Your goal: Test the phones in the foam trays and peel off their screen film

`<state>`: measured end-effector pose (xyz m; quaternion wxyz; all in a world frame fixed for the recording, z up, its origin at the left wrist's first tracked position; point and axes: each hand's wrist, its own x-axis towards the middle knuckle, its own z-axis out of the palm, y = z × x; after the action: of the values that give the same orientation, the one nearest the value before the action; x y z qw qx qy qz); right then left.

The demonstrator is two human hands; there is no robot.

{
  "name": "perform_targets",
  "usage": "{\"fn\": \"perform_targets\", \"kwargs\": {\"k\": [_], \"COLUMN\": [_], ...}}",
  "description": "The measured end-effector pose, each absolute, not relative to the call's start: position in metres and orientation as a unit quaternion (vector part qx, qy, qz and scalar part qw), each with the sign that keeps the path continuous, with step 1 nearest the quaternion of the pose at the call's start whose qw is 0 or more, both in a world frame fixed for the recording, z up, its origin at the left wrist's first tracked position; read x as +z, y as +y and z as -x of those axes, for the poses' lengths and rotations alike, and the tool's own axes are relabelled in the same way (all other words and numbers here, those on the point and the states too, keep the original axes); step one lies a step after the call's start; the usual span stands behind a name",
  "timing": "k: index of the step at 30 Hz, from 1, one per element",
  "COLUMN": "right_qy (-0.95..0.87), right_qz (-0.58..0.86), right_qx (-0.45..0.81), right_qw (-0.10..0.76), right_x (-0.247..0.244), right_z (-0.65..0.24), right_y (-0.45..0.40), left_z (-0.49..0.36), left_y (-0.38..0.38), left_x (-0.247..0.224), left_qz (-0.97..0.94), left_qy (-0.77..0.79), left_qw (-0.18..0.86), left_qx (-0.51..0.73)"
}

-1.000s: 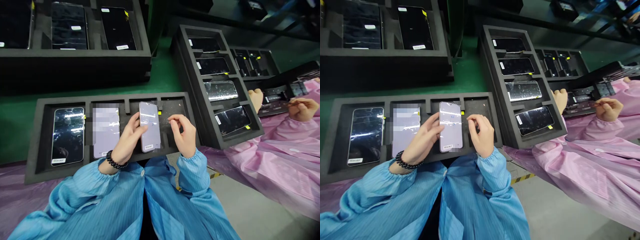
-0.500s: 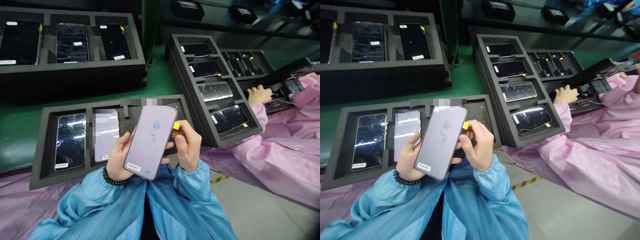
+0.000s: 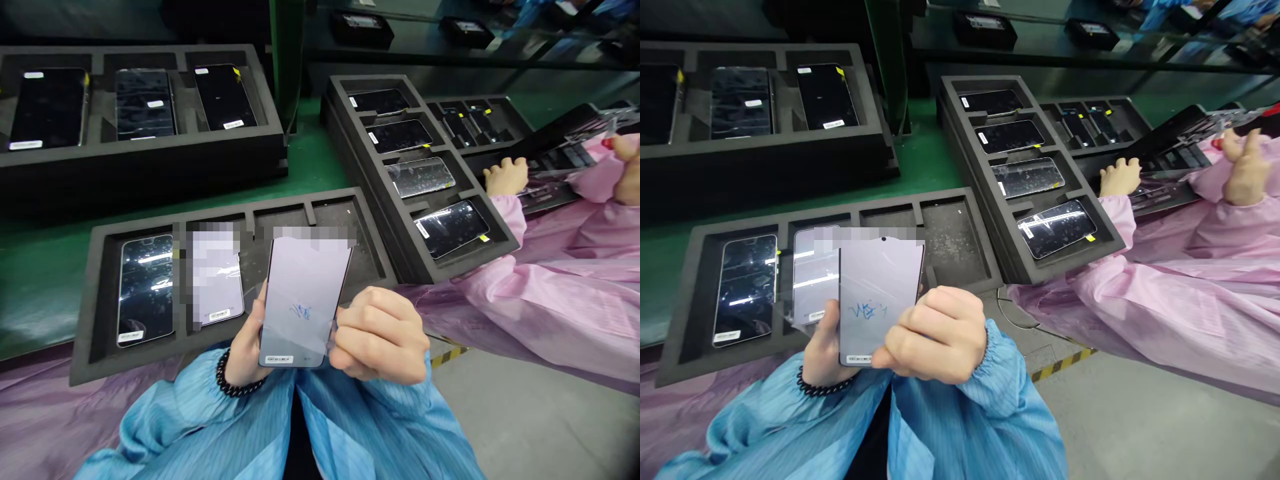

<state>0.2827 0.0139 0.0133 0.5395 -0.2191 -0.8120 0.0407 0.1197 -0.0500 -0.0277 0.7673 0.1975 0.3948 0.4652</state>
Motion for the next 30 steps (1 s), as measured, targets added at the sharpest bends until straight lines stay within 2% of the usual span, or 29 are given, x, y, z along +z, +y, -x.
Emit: {"fn": "perform_targets", "kwargs": {"k": [4, 14, 18, 20, 22, 24, 26, 30], "right_qy": [-0.816, -0.820, -0.801, -0.806, -0.821, -0.810, -0.783, -0.778], "right_qz": [0.219, 0.204, 0.255, 0.297, 0.344, 0.399, 0.431, 0.399], "right_qx": [0.057, 0.063, -0.012, -0.015, 0.037, 0.081, 0.101, 0.188], "right_qw": [0.532, 0.532, 0.541, 0.511, 0.454, 0.423, 0.437, 0.448], "right_x": [0.016, 0.017, 0.016, 0.018, 0.021, 0.024, 0.026, 0.025], "right_z": [-0.287, -0.288, -0.287, -0.284, -0.280, -0.275, -0.272, -0.274], "right_y": [0.009, 0.003, 0.009, 0.016, 0.026, 0.033, 0.039, 0.045], "left_z": [-0.118, -0.116, -0.115, -0.116, -0.117, -0.119, -0.120, -0.117], "left_y": [-0.052, -0.051, -0.052, -0.051, -0.048, -0.045, -0.043, -0.038], "left_x": [-0.024, -0.013, -0.023, -0.030, -0.033, -0.031, -0.025, -0.014], "left_qz": [-0.137, -0.154, -0.243, -0.350, -0.434, -0.424, -0.341, -0.229], "left_qy": [0.372, 0.300, 0.380, 0.400, 0.403, 0.411, 0.412, 0.364], "left_qw": [0.794, 0.843, 0.756, 0.688, 0.647, 0.667, 0.723, 0.794], "left_qx": [0.462, 0.420, 0.474, 0.494, 0.480, 0.454, 0.438, 0.431]}}
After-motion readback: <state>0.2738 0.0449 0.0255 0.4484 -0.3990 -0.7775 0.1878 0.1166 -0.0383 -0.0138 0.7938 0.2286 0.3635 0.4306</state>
